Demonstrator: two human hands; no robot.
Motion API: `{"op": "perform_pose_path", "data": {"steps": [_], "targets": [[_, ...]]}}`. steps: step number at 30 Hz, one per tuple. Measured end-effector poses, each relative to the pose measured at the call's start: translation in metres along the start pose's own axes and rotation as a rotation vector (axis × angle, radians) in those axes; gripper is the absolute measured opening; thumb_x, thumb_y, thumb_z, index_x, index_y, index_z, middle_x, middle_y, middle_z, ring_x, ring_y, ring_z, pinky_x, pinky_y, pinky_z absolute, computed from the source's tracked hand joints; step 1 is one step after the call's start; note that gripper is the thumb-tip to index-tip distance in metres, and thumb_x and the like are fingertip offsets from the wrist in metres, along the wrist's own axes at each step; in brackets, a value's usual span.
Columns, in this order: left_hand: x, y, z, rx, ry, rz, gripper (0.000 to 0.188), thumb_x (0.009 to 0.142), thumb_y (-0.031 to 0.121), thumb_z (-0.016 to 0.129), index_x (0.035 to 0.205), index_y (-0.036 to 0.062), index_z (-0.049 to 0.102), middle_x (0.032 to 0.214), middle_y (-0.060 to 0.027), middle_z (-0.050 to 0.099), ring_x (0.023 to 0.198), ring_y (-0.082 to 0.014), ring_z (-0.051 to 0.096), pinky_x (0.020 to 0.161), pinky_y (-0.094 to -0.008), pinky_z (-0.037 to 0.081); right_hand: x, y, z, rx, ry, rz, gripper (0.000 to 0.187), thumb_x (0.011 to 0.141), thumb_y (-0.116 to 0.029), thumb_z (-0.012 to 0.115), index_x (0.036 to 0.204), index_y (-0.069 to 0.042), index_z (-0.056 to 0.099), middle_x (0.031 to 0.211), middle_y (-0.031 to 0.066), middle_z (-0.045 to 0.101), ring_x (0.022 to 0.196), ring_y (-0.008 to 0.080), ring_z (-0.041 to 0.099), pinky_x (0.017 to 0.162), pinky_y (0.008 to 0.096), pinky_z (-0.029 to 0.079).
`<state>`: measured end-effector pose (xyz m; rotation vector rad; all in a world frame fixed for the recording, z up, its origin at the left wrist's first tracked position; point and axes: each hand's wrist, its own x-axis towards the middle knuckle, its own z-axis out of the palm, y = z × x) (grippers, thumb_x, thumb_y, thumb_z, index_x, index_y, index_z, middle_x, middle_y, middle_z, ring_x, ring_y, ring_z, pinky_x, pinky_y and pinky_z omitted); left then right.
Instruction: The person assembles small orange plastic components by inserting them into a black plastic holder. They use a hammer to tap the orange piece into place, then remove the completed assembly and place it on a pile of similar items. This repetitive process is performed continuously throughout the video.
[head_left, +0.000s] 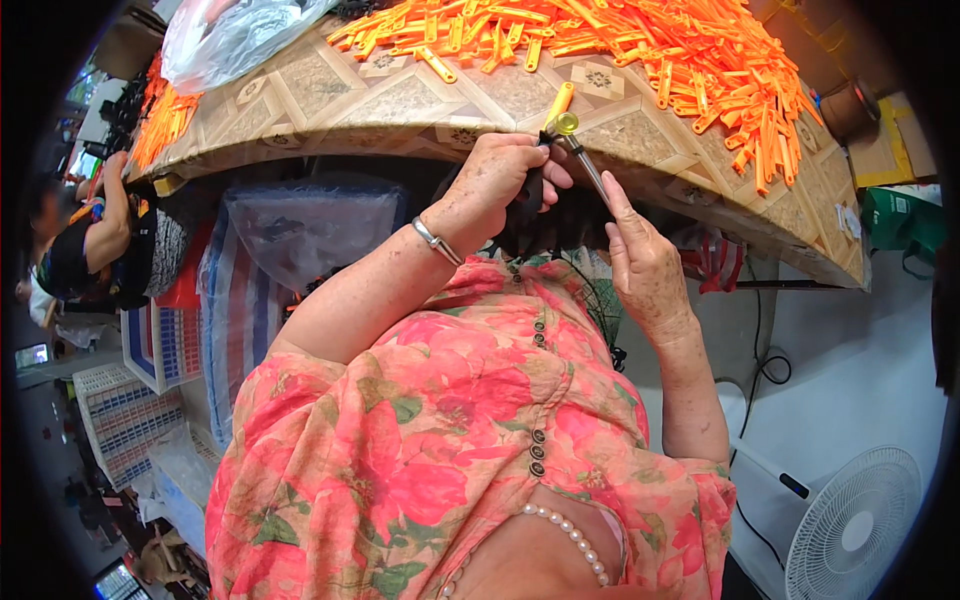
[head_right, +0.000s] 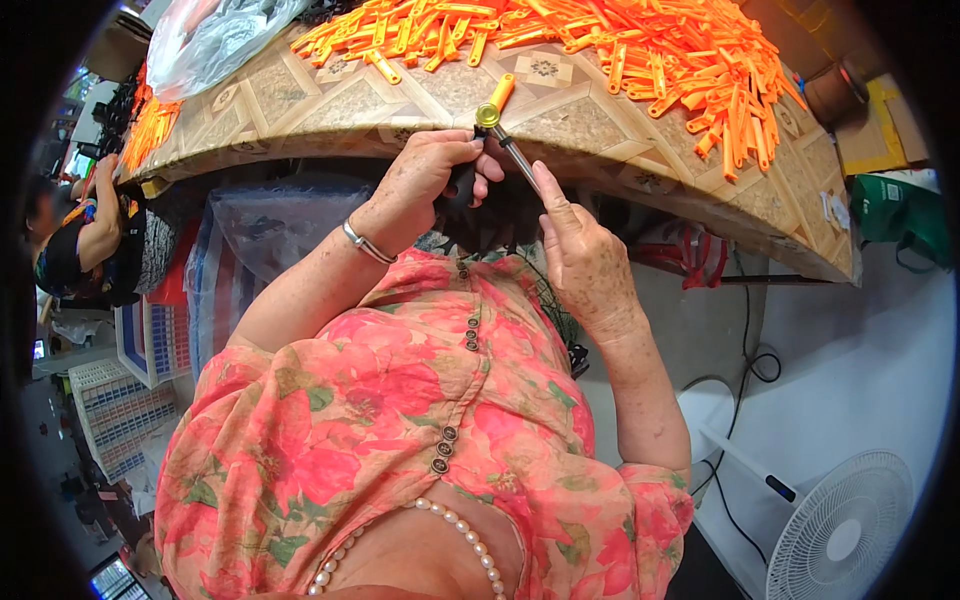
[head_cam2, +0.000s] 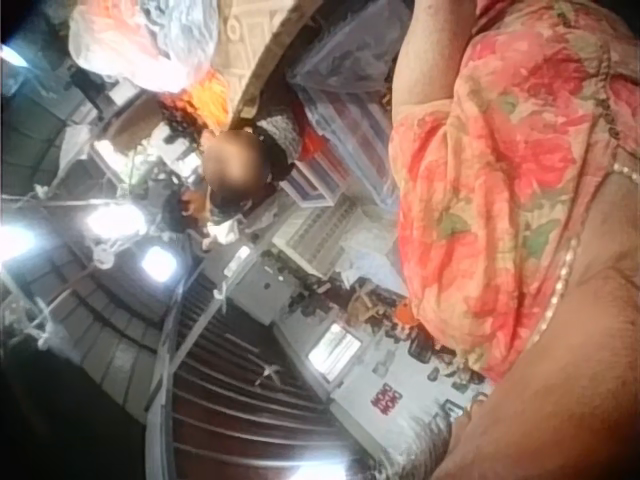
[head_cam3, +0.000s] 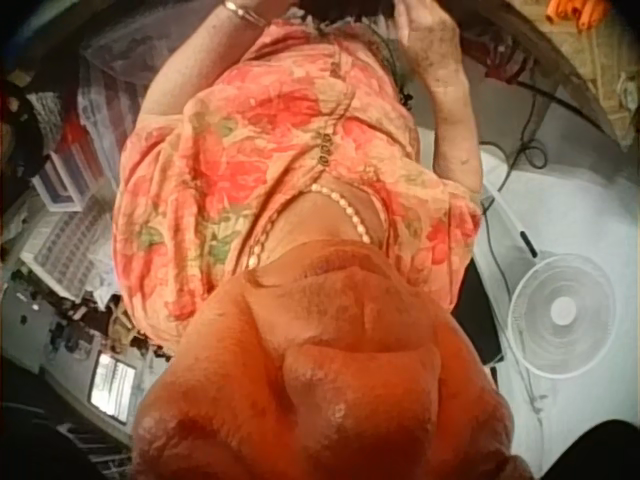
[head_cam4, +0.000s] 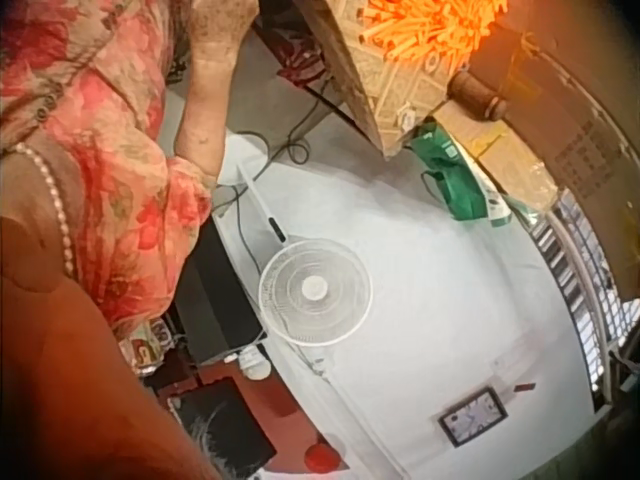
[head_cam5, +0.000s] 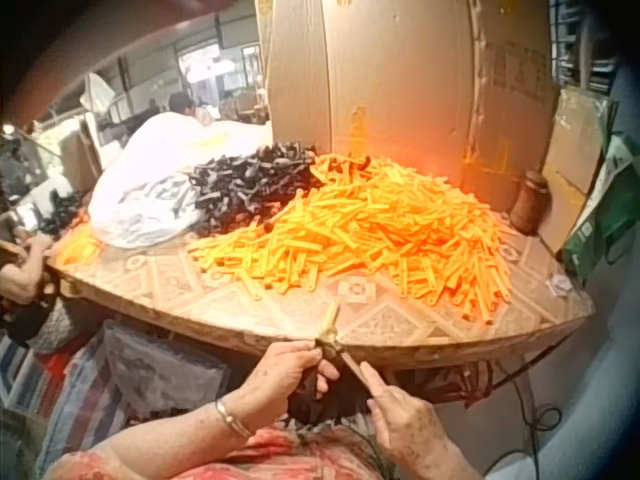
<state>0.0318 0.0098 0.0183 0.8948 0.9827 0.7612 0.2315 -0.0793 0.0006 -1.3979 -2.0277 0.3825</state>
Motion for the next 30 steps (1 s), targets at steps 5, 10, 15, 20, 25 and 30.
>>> {"op": "perform_pose_path", "data": {"steps": [5,10,15,20,25,30], "targets": [[-0.001,0.0,0.0,0.013,-0.036,0.019,0.026,0.099,0.012,0.045,0.115,-0.0036,0.06,0.08,-0.0079,0.067,0.061,-0.0106,0.059,0.058,-0.0241,0.05,0.003,0.0,-0.009,0.25,0.079,0.128,0.05,0.099,-0.006,0.049,0.148,-0.012,0.041,0.088,0.0092,0.063,0.068,0.0148,0.057,0.065,0.0298,0.049],[-0.01,-0.018,0.003,0.121,-0.138,0.237,0.03,0.101,0.01,0.045,0.125,-0.0043,0.055,0.081,-0.0088,0.068,0.06,-0.0101,0.059,0.059,-0.0235,0.051,-0.005,0.015,-0.026,0.679,0.342,0.361,0.047,0.1,-0.009,0.052,0.146,-0.008,0.043,0.085,-0.0023,0.059,0.064,0.0019,0.044,0.058,0.0172,0.04],[-0.007,-0.01,0.003,1.067,0.206,1.138,0.032,0.084,0.004,0.065,0.115,0.0121,0.068,0.084,-0.0064,0.071,0.073,-0.0233,0.069,0.064,-0.0316,0.054,-0.002,0.062,-0.071,0.336,0.659,0.409,0.049,0.095,-0.004,0.053,0.144,-0.007,0.047,0.09,0.0004,0.061,0.07,0.0046,0.051,0.063,0.0201,0.044],[-0.011,0.0,0.009,1.164,0.181,1.323,0.035,0.08,0.003,0.069,0.113,0.0126,0.069,0.082,-0.0048,0.07,0.074,-0.0228,0.068,0.064,-0.0324,0.054,-0.008,0.154,-0.118,-0.218,0.597,0.617,0.054,0.087,-0.01,0.054,0.14,-0.004,0.048,0.106,0.0134,0.063,0.097,0.0269,0.061,0.088,0.0369,0.047],[-0.01,-0.002,0.011,1.132,0.162,1.316,0.036,0.077,0.002,0.071,0.112,0.0115,0.07,0.08,-0.0053,0.068,0.07,-0.0226,0.066,0.061,-0.032,0.052,-0.004,0.195,-0.136,-0.456,0.44,0.704,0.057,0.085,-0.02,0.056,0.139,-0.006,0.049,0.12,0.0202,0.058,0.112,0.0367,0.056,0.097,0.0443,0.043],[-0.022,-0.012,-0.008,1.035,0.112,1.228,0.036,0.076,-0.001,0.072,0.11,0.0064,0.069,0.075,-0.0072,0.065,0.065,-0.0237,0.063,0.058,-0.0331,0.049,-0.009,0.211,-0.121,-0.743,0.441,0.402,0.051,0.088,-0.027,0.058,0.137,-0.013,0.054,0.128,0.0152,0.057,0.12,0.0334,0.052,0.102,0.0442,0.039]]}}
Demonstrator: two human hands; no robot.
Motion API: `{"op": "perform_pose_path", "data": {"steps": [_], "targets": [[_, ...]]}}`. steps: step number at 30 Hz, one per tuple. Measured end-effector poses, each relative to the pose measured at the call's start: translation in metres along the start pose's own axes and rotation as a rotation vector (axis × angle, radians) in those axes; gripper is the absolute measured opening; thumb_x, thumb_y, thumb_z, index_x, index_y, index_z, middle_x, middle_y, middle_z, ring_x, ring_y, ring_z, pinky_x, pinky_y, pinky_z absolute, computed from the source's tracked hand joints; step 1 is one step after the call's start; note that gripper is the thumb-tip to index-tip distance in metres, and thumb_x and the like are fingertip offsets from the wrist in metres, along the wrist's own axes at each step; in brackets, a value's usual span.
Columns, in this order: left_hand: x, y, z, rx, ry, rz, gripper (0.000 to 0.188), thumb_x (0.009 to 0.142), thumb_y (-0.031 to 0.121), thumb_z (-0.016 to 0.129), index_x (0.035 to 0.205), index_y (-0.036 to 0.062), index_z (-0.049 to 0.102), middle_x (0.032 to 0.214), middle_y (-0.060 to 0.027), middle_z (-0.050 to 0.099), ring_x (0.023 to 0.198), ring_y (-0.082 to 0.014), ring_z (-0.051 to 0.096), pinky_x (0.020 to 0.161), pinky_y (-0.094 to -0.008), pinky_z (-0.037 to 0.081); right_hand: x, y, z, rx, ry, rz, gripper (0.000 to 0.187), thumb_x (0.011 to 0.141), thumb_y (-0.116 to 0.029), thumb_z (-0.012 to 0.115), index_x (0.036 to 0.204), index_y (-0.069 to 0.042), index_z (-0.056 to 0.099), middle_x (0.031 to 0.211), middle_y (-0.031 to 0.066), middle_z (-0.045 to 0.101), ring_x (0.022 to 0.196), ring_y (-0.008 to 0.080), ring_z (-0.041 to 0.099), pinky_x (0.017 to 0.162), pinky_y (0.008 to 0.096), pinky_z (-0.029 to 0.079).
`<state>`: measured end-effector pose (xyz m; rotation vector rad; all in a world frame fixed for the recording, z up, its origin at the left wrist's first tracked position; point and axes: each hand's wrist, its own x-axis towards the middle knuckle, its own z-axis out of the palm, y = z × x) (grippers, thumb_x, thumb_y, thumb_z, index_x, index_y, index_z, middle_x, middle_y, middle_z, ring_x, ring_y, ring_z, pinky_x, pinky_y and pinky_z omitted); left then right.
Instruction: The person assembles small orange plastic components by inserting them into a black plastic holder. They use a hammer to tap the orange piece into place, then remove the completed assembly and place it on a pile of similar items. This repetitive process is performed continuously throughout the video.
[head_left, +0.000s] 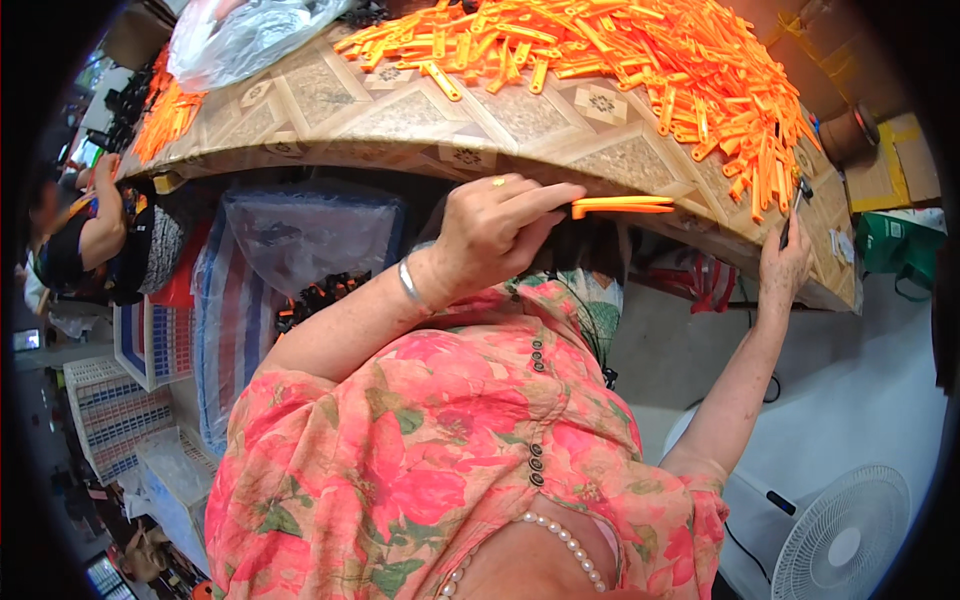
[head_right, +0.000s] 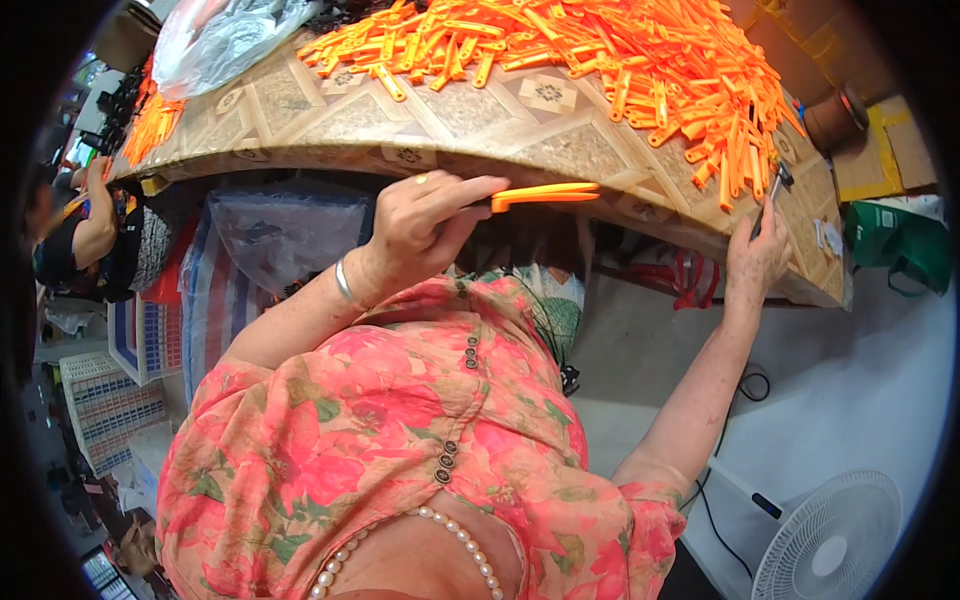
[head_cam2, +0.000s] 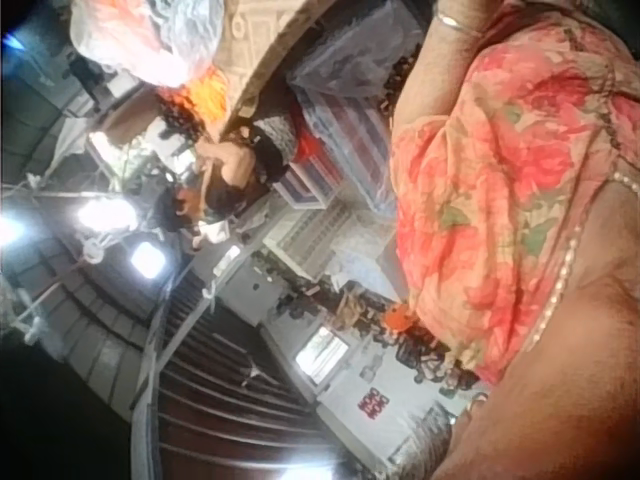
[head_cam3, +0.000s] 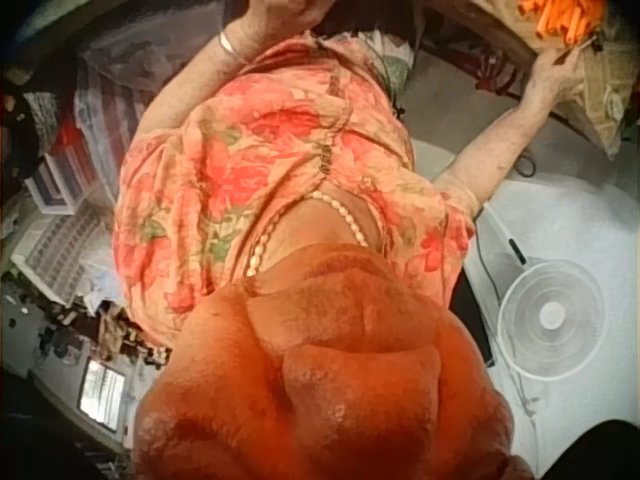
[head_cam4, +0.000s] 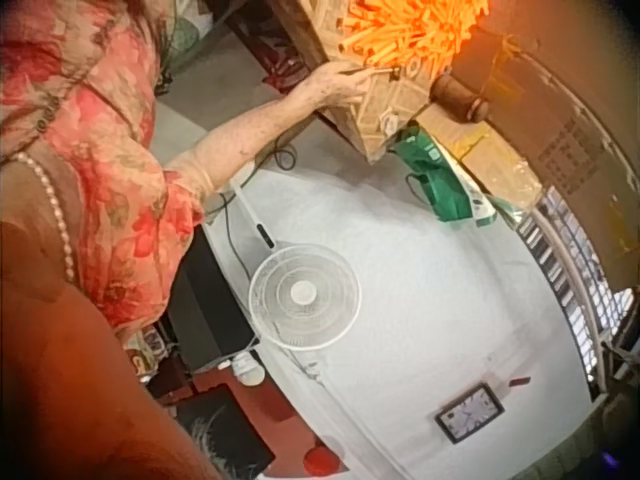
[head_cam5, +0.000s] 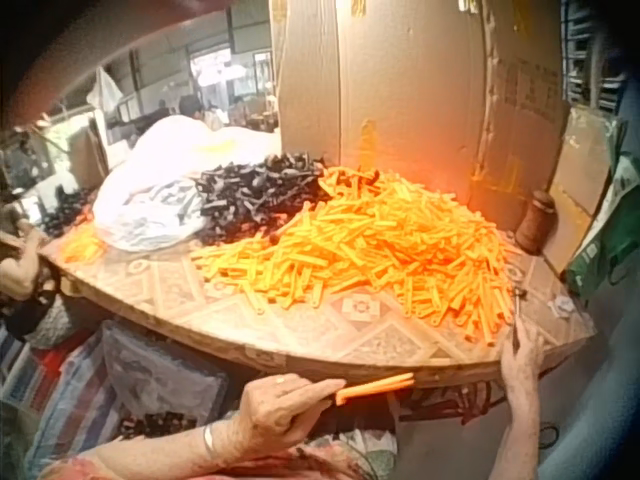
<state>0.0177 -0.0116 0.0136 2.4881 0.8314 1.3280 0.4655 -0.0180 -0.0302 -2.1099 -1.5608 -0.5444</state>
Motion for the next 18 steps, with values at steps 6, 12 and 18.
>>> {"op": "perform_pose_path", "data": {"steps": [6,12,18], "targets": [[-0.125,-0.03,-0.067,-0.067,0.227,-0.642,0.027,0.093,-0.003,0.058,0.119,0.0005,0.063,0.098,-0.0026,0.069,0.081,-0.009,0.065,0.072,-0.0237,0.053,-0.011,-0.001,-0.004,0.07,0.01,0.016,0.046,0.092,-0.029,0.058,0.136,-0.016,0.055,0.131,0.0122,0.055,0.121,0.0336,0.051,0.103,0.0447,0.039],[-0.318,-0.065,-0.17,0.731,0.156,-1.363,0.035,0.086,0.014,0.069,0.119,0.0033,0.063,0.094,-0.0129,0.069,0.086,-0.0251,0.067,0.079,-0.0342,0.052,-0.013,-0.02,-0.009,-0.065,-0.057,0.107,0.039,0.095,-0.03,0.051,0.131,-0.018,0.06,0.137,0.0139,0.05,0.126,0.0355,0.046,0.104,0.049,0.037],[-0.242,-0.075,-0.155,0.668,0.271,-0.883,0.046,0.082,0.009,0.069,0.126,0.0019,0.058,0.125,-0.0167,0.059,0.119,-0.0319,0.054,0.103,-0.0387,0.041,-0.013,-0.018,-0.01,-0.135,-0.05,0.084,0.037,0.096,-0.029,0.051,0.131,-0.02,0.061,0.138,0.0148,0.051,0.126,0.0357,0.046,0.105,0.049,0.038]]}}
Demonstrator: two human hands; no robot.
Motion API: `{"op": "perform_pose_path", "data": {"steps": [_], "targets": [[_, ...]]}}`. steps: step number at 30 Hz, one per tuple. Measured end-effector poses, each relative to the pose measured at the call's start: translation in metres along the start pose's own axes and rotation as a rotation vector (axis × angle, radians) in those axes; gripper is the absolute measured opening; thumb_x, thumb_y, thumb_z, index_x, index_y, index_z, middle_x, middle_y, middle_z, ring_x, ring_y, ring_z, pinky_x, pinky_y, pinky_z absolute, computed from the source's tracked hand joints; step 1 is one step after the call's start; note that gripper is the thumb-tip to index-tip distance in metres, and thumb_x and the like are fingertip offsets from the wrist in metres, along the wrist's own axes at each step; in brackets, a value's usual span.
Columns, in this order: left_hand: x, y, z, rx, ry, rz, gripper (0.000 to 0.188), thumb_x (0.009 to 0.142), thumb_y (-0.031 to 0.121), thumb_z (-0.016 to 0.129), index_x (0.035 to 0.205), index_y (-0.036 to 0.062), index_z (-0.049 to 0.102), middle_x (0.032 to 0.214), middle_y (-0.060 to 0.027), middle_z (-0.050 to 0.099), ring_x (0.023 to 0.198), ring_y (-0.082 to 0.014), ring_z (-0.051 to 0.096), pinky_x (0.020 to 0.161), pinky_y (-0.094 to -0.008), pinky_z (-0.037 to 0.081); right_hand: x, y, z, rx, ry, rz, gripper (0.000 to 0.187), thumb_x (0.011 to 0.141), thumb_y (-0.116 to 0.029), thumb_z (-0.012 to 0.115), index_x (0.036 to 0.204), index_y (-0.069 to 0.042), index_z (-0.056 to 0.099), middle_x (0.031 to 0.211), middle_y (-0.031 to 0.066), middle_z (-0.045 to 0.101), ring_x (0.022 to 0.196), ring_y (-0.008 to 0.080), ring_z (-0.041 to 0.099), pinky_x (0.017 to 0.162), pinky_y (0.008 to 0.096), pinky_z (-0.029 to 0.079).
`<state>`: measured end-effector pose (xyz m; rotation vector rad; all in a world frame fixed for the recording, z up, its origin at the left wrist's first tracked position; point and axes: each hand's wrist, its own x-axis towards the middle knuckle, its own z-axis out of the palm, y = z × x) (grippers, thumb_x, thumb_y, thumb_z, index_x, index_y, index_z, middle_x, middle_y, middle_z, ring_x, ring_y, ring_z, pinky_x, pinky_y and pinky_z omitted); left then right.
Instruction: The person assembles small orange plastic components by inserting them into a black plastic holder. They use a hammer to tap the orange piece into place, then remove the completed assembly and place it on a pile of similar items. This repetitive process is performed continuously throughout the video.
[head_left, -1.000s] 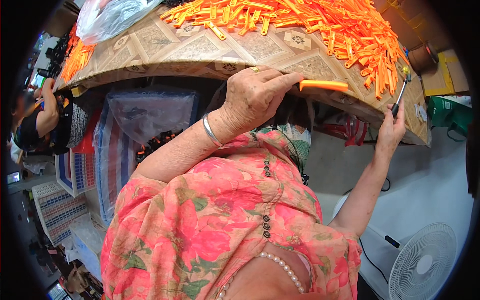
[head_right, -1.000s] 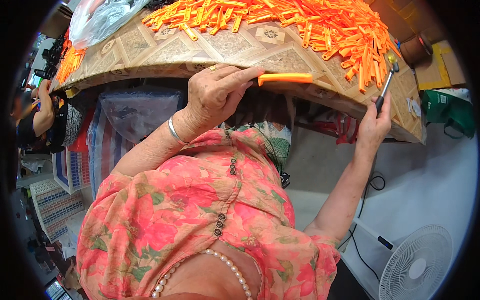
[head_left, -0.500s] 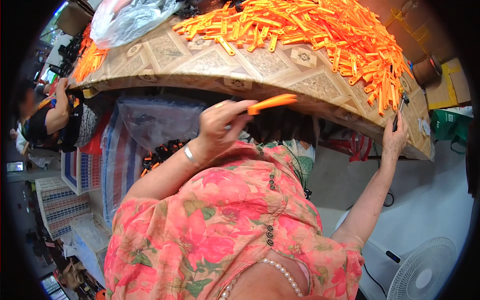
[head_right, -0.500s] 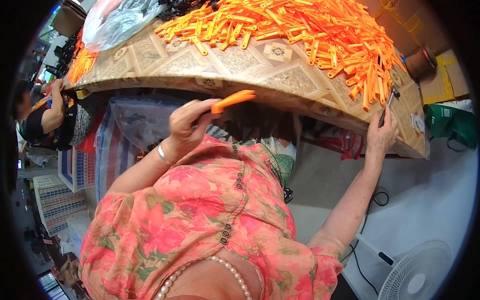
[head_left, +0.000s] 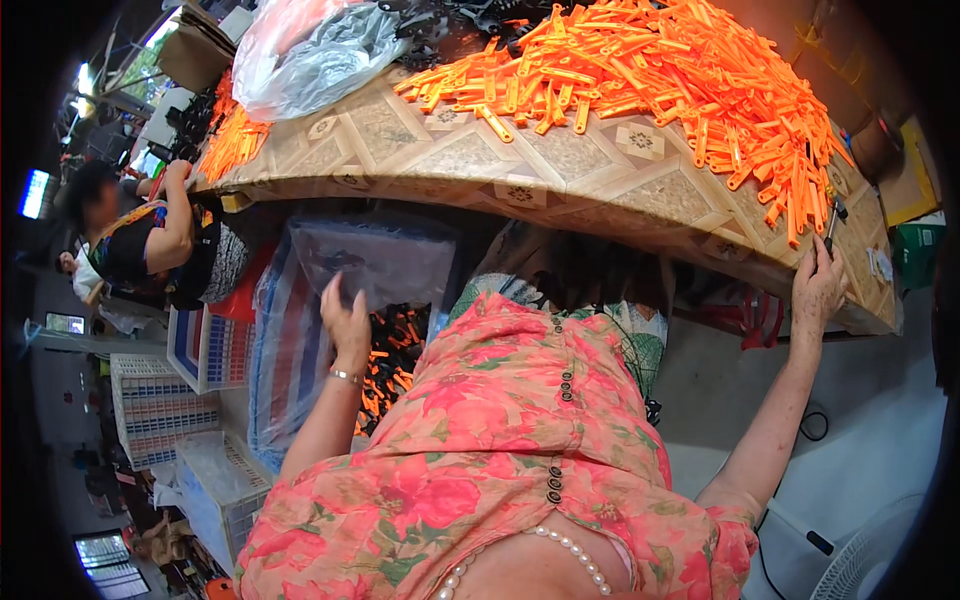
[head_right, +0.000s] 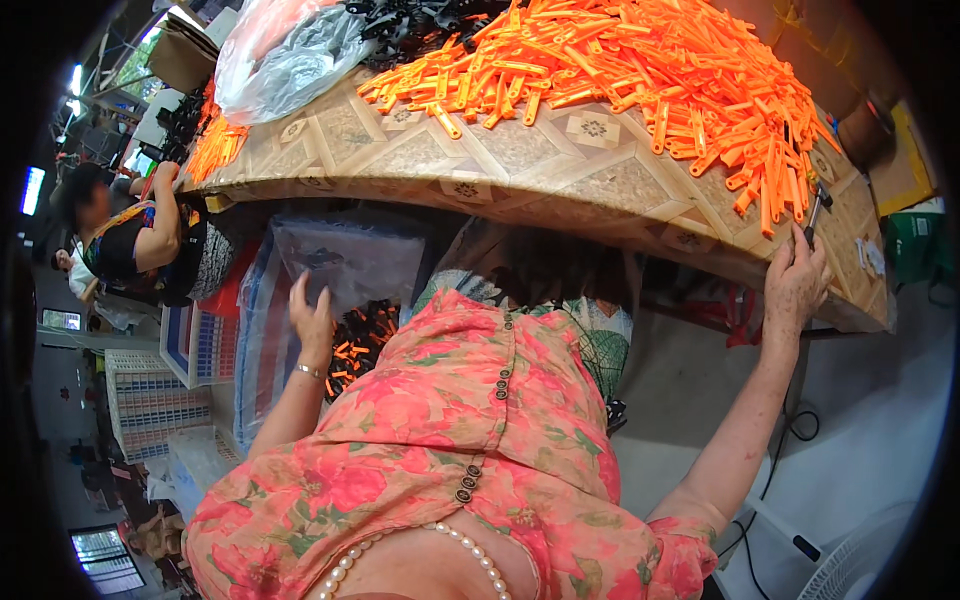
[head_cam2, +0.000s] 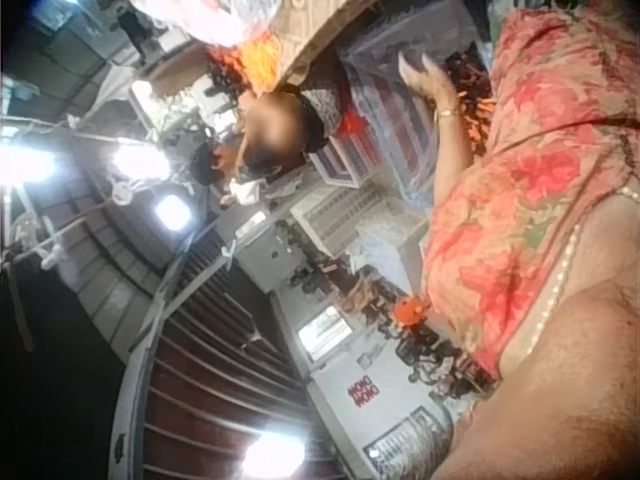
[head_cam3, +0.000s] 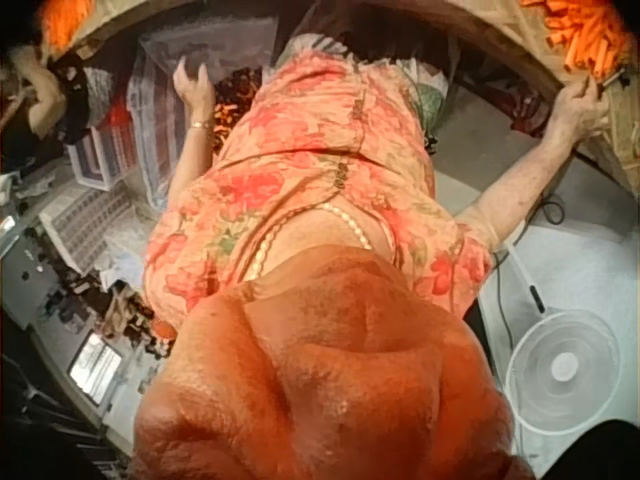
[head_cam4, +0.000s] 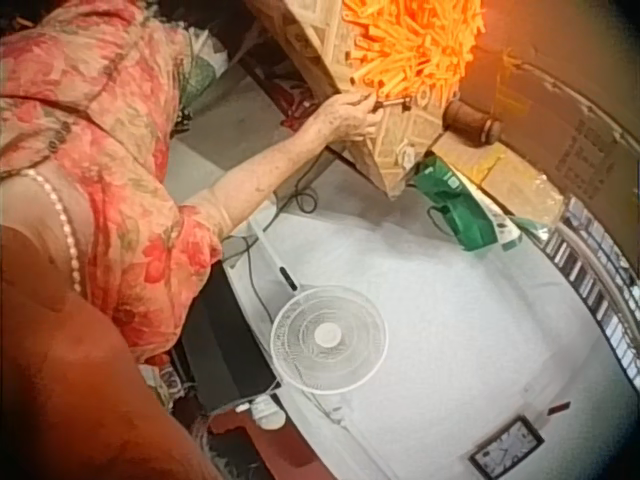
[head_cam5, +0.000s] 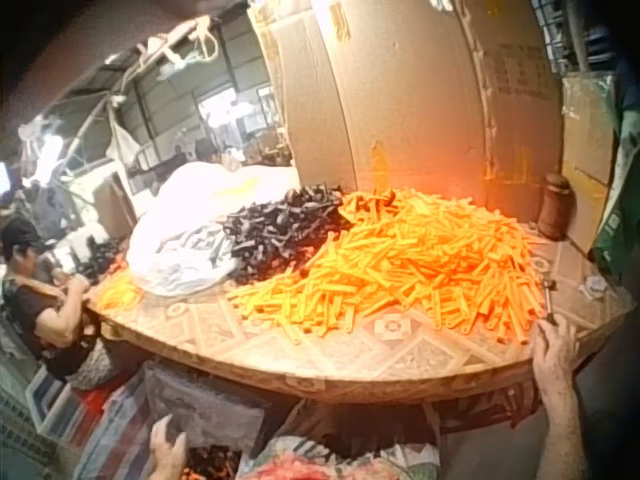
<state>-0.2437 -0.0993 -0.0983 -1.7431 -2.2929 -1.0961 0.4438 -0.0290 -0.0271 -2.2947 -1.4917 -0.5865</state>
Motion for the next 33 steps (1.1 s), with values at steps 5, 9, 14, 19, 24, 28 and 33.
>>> {"op": "perform_pose_path", "data": {"steps": [5,9,14,19,24,28,33], "targets": [[0.121,0.153,0.027,-0.245,0.058,0.479,0.036,0.084,0.008,0.068,0.118,0.0016,0.063,0.119,-0.0145,0.064,0.115,-0.0279,0.059,0.1,-0.0352,0.044,0.002,0.006,0.005,0.039,-0.033,-0.005,0.039,0.099,-0.034,0.046,0.134,-0.021,0.058,0.143,0.0134,0.047,0.13,0.0361,0.043,0.105,0.0484,0.037],[0.207,0.227,0.086,-0.332,0.041,0.652,0.03,0.081,0.016,0.068,0.107,0.0014,0.066,0.106,-0.015,0.067,0.101,-0.0332,0.062,0.09,-0.0396,0.048,0.0,0.015,0.013,0.122,0.016,-0.002,0.044,0.095,-0.029,0.052,0.136,-0.016,0.054,0.141,0.0154,0.047,0.13,0.0359,0.043,0.105,0.0502,0.036],[0.255,0.285,0.149,-0.181,-0.107,0.558,0.033,0.08,0.028,0.073,0.107,0.008,0.071,0.109,-0.0127,0.068,0.105,-0.0299,0.062,0.091,-0.0382,0.049,-0.01,-0.006,-0.006,0.273,0.209,-0.023,0.048,0.094,-0.027,0.055,0.14,-0.013,0.05,0.145,0.0189,0.042,0.134,0.0357,0.04,0.109,0.0483,0.031],[0.247,0.312,0.18,-0.079,-0.141,0.657,0.03,0.08,0.028,0.074,0.103,0.0086,0.071,0.107,-0.0111,0.068,0.102,-0.0296,0.062,0.089,-0.0383,0.05,-0.02,-0.031,-0.037,0.358,0.263,-0.066,0.047,0.094,-0.02,0.057,0.139,-0.01,0.05,0.145,0.0178,0.043,0.133,0.0347,0.041,0.109,0.0466,0.031],[0.234,0.311,0.183,-0.123,-0.167,0.603,0.019,0.081,0.025,0.071,0.092,0.0094,0.072,0.103,-0.0111,0.067,0.101,-0.0309,0.061,0.092,-0.0404,0.048,-0.031,-0.061,-0.061,0.468,0.249,-0.125,0.045,0.091,-0.012,0.06,0.135,-0.008,0.055,0.143,0.0145,0.046,0.132,0.0323,0.043,0.109,0.0446,0.032],[0.212,0.305,0.162,-0.332,0.08,0.671,0.012,0.077,0.016,0.074,0.085,0.008,0.071,0.098,-0.0061,0.07,0.098,-0.0261,0.062,0.085,-0.0381,0.049,-0.037,-0.09,-0.074,0.564,0.209,-0.19,0.042,0.09,-0.007,0.06,0.131,-0.007,0.057,0.138,0.0134,0.051,0.128,0.0309,0.047,0.108,0.0428,0.035],[0.134,0.323,0.107,-1.128,-0.688,-0.063,0.01,0.088,0.012,0.07,0.092,0.0033,0.069,0.093,-0.0043,0.07,0.085,-0.0136,0.066,0.078,-0.026,0.052,-0.045,-0.138,-0.078,0.888,0.097,-0.249,0.029,0.089,-0.003,0.062,0.117,-0.001,0.065,0.12,0.0137,0.064,0.112,0.0272,0.061,0.097,0.0356,0.046]]}}
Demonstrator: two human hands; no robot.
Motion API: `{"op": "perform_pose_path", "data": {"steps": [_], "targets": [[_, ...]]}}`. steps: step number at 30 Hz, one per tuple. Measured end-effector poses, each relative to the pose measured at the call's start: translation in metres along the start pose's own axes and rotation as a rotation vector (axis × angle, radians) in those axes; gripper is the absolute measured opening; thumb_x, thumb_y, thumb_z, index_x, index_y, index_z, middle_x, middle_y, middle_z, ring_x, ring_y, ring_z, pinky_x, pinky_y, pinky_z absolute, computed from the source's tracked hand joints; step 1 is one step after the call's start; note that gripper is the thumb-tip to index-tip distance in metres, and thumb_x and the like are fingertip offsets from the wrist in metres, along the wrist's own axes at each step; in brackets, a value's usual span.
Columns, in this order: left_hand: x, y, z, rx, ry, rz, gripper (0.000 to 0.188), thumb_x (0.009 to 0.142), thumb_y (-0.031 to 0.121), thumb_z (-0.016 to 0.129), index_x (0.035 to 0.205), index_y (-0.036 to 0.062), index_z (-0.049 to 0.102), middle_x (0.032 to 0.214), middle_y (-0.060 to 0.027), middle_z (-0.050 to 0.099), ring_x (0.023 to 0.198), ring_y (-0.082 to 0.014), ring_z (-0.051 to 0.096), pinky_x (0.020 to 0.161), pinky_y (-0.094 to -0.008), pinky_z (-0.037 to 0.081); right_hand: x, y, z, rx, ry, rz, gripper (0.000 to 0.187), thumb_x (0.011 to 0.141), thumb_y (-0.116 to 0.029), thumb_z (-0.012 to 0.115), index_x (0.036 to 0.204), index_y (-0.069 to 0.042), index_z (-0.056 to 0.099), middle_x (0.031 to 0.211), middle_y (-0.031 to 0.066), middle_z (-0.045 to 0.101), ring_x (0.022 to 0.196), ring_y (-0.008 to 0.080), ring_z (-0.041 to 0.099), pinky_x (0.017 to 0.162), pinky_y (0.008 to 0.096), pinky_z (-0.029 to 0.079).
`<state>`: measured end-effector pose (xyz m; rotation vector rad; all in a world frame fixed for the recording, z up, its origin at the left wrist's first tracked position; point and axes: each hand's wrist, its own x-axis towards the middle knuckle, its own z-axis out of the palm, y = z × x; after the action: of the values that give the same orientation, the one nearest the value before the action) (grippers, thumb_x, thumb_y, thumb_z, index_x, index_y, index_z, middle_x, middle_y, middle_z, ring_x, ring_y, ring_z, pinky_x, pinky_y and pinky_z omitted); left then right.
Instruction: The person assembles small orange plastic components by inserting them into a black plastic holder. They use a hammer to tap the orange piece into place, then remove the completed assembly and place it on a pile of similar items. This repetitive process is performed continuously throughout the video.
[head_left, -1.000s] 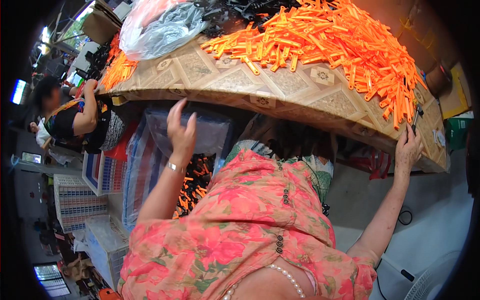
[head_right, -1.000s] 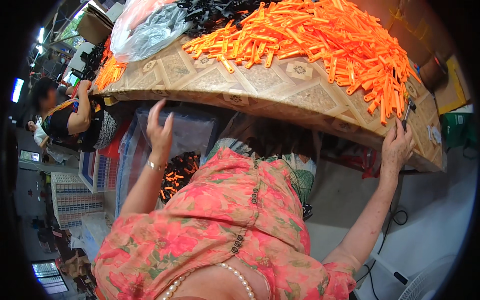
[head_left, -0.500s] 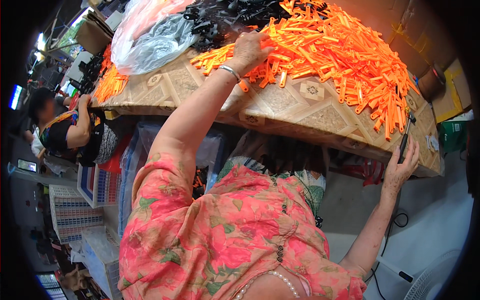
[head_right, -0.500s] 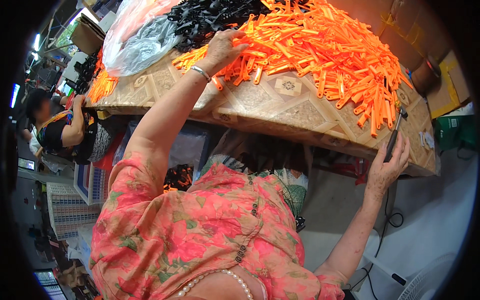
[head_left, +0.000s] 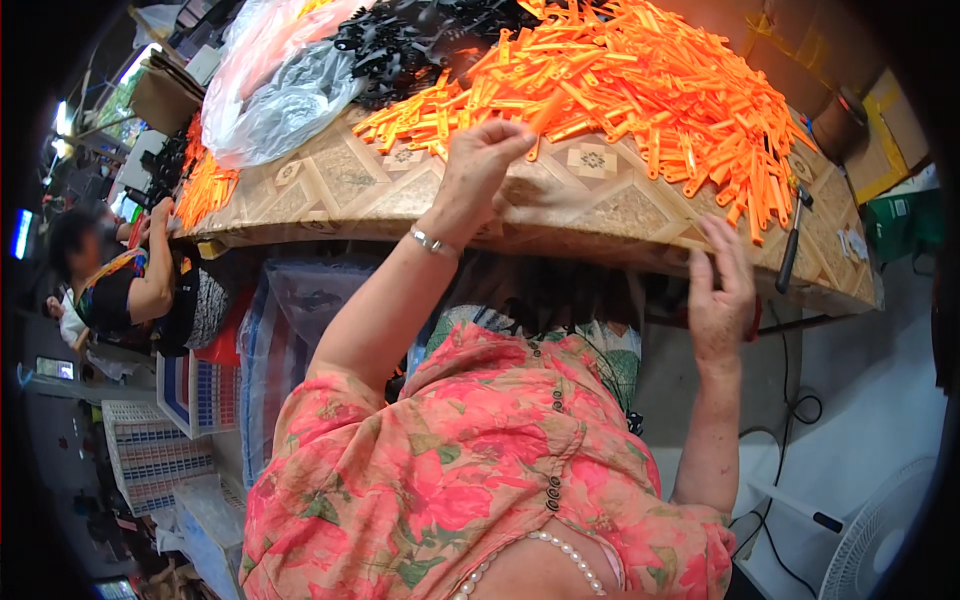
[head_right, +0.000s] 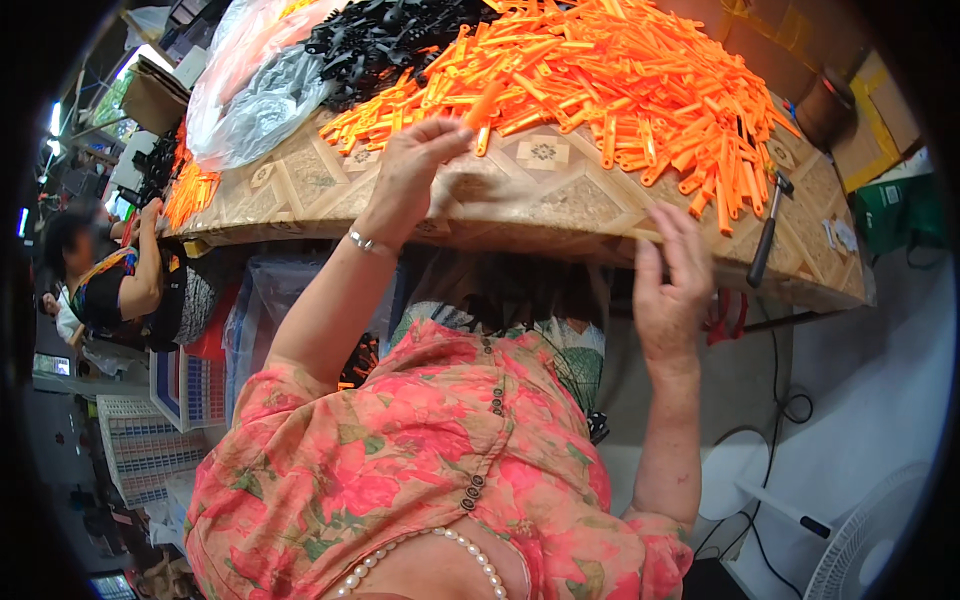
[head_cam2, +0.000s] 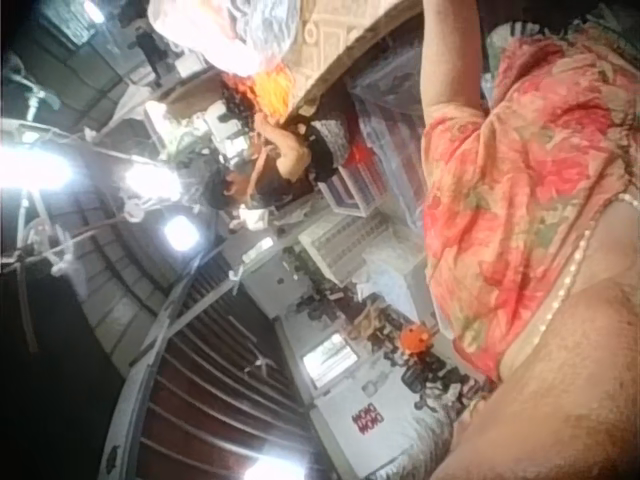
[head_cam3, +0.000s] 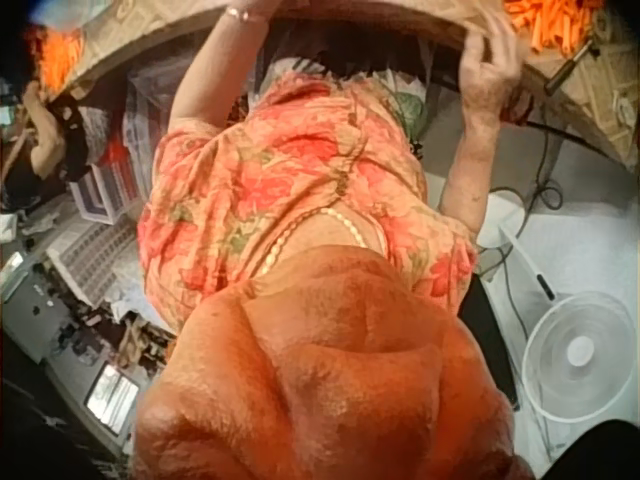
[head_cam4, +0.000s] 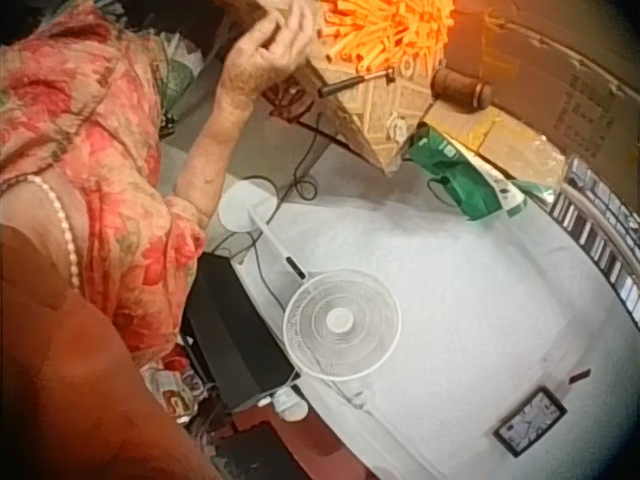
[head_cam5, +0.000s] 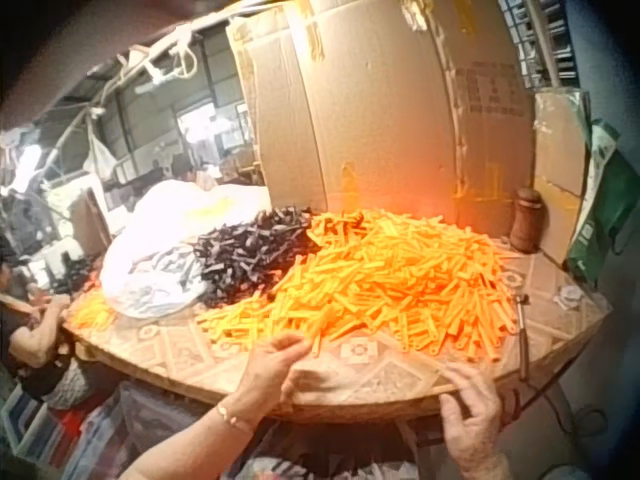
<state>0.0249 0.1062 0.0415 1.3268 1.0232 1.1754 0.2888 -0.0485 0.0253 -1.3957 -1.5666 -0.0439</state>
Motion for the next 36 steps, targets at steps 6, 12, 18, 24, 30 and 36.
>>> {"op": "perform_pose_path", "data": {"steps": [6,12,18,24,30,36], "targets": [[-0.069,-0.004,0.035,-0.277,-0.322,-0.236,0.015,0.09,0.013,0.069,0.101,0.0024,0.067,0.09,-0.0024,0.068,0.083,-0.0079,0.064,0.079,-0.0222,0.053,0.005,-0.028,0.054,0.452,-0.107,0.179,0.025,0.091,-0.01,0.062,0.112,0.003,0.066,0.109,0.0157,0.068,0.102,0.0246,0.065,0.092,0.0333,0.049],[-0.044,-0.009,0.025,0.092,-0.183,-0.053,0.014,0.09,0.011,0.067,0.1,0.0005,0.067,0.086,-0.0013,0.067,0.074,-0.0072,0.063,0.069,-0.0203,0.052,0.022,-0.024,0.068,0.435,-0.18,0.207,0.031,0.092,-0.014,0.063,0.118,0.002,0.064,0.112,0.0154,0.067,0.105,0.0257,0.064,0.095,0.0342,0.048],[0.022,-0.026,-0.007,0.769,0.1,0.582,0.022,0.081,0.014,0.072,0.101,0.0065,0.069,0.103,-0.0081,0.066,0.092,-0.0225,0.065,0.075,-0.0324,0.054,0.026,-0.007,0.065,0.397,-0.174,0.285,0.031,0.094,-0.011,0.061,0.122,0.002,0.063,0.113,0.0134,0.067,0.103,0.0207,0.064,0.092,0.031,0.049],[0.069,-0.014,0.029,1.033,0.079,0.778,0.022,0.079,0.017,0.072,0.101,0.0121,0.07,0.104,-0.0073,0.066,0.097,-0.0282,0.063,0.083,-0.0374,0.053,0.016,-0.007,0.071,0.415,-0.168,0.255,0.029,0.093,-0.007,0.06,0.12,0.002,0.063,0.112,0.0139,0.067,0.1,0.0212,0.065,0.09,0.0312,0.05],[0.093,-0.034,0.059,1.138,0.032,0.831,0.02,0.073,0.018,0.075,0.092,0.0139,0.072,0.103,-0.0067,0.062,0.101,-0.0288,0.058,0.084,-0.0406,0.051,0.014,-0.016,0.069,0.384,-0.201,0.217,0.028,0.091,-0.005,0.06,0.119,0.0,0.064,0.111,0.0141,0.066,0.098,0.0212,0.065,0.089,0.0318,0.051],[0.086,-0.038,0.055,1.037,0.041,0.903,0.016,0.07,0.011,0.076,0.085,0.0118,0.071,0.104,-0.0065,0.062,0.101,-0.03,0.057,0.085,-0.04,0.051,0.009,-0.011,0.063,0.377,-0.199,0.183,0.027,0.091,-0.005,0.06,0.117,0.0,0.064,0.11,0.0143,0.066,0.099,0.0231,0.065,0.09,0.0328,0.05]]}}
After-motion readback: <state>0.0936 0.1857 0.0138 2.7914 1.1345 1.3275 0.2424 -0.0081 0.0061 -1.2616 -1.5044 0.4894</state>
